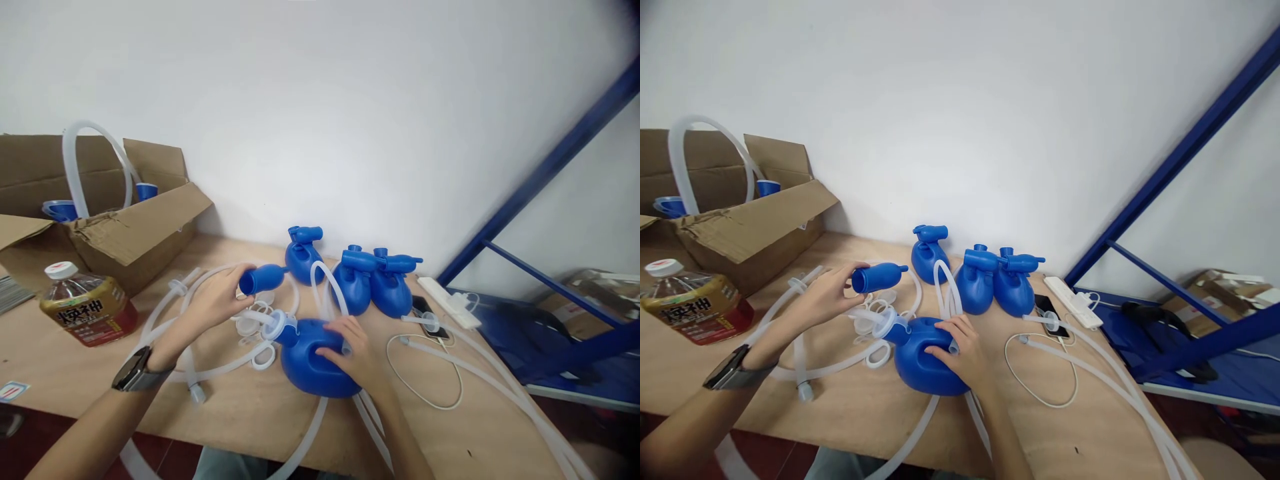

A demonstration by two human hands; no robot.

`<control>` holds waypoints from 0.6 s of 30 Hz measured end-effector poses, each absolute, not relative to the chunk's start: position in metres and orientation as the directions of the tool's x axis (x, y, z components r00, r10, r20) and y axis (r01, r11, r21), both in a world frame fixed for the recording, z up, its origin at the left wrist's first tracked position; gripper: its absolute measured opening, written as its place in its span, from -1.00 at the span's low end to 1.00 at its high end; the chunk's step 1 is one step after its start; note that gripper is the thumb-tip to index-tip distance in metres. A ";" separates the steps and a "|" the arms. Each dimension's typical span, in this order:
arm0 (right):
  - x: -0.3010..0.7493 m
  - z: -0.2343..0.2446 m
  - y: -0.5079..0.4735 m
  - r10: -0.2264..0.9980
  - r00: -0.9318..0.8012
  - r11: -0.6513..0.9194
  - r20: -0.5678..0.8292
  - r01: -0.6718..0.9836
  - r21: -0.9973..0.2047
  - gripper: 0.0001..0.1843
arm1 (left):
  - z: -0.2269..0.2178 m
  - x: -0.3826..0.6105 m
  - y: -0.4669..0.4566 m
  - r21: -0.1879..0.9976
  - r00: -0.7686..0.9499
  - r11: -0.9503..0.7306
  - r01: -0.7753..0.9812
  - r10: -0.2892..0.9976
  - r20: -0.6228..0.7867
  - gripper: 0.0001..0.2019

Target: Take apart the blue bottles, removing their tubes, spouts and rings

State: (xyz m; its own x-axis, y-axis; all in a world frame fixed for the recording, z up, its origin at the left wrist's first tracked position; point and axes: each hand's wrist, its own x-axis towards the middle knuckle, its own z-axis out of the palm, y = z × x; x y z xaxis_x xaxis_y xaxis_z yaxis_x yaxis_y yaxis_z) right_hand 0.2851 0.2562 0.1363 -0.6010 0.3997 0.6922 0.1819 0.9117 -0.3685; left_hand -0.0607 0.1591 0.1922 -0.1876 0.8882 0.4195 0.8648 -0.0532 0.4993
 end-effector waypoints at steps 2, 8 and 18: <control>0.284 0.135 0.256 0.404 -0.589 0.912 0.700 0.200 -0.358 -0.70 | 0.197 -0.064 0.164 0.531 -0.207 -0.054 0.846 0.884 0.419 -0.44; 0.285 0.150 0.246 0.249 -0.576 0.968 0.778 0.163 -0.190 -0.77 | 0.211 -0.080 0.206 0.692 -0.339 -0.020 0.722 0.861 0.379 -0.35; 0.396 0.234 0.179 0.164 -0.608 0.840 0.777 0.499 0.212 -0.74 | 0.214 -0.098 0.252 0.671 -0.387 0.037 0.741 0.840 0.380 -0.27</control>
